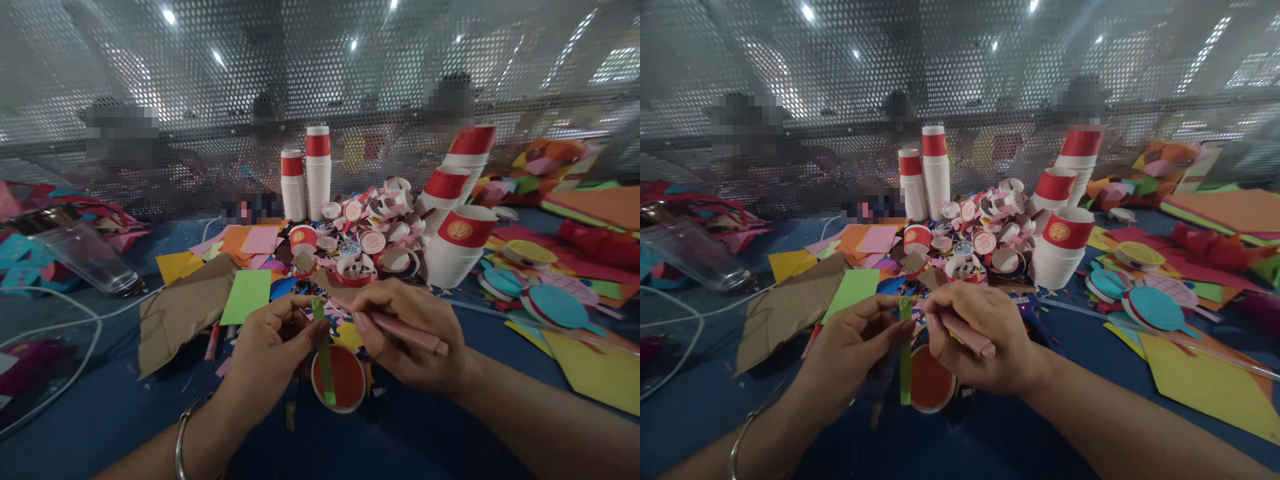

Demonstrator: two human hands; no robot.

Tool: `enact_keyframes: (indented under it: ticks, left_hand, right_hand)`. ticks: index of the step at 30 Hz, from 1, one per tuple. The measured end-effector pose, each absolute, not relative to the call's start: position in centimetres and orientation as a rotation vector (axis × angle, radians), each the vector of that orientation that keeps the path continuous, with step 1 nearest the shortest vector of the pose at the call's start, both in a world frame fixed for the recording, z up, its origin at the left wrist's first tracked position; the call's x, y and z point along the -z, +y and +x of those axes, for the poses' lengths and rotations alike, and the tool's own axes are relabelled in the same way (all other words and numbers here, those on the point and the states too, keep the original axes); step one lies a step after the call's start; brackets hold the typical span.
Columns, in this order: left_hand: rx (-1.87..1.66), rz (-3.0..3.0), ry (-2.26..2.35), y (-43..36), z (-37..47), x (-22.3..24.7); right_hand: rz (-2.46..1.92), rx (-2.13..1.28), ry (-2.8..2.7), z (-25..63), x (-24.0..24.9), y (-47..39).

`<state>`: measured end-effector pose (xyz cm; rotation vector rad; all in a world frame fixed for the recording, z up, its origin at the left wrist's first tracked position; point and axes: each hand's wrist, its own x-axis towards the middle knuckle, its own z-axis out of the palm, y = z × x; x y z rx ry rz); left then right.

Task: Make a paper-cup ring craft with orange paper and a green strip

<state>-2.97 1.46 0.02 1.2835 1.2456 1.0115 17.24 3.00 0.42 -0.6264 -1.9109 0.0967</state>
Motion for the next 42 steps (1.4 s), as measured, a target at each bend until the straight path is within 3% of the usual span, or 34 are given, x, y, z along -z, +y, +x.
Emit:
enact_keyframes:
  ticks: [27,42]
  left_hand:
    - [-1.416,1.334,1.240,4.5,-4.7,-0.4]
    - [-1.441,1.391,1.228,4.2,-4.1,-0.3]
  right_hand:
    - [-0.947,-0.211,-2.449,16.3,2.0,5.5]
    - [-0.731,-0.280,-2.214,16.2,1.7,5.0]
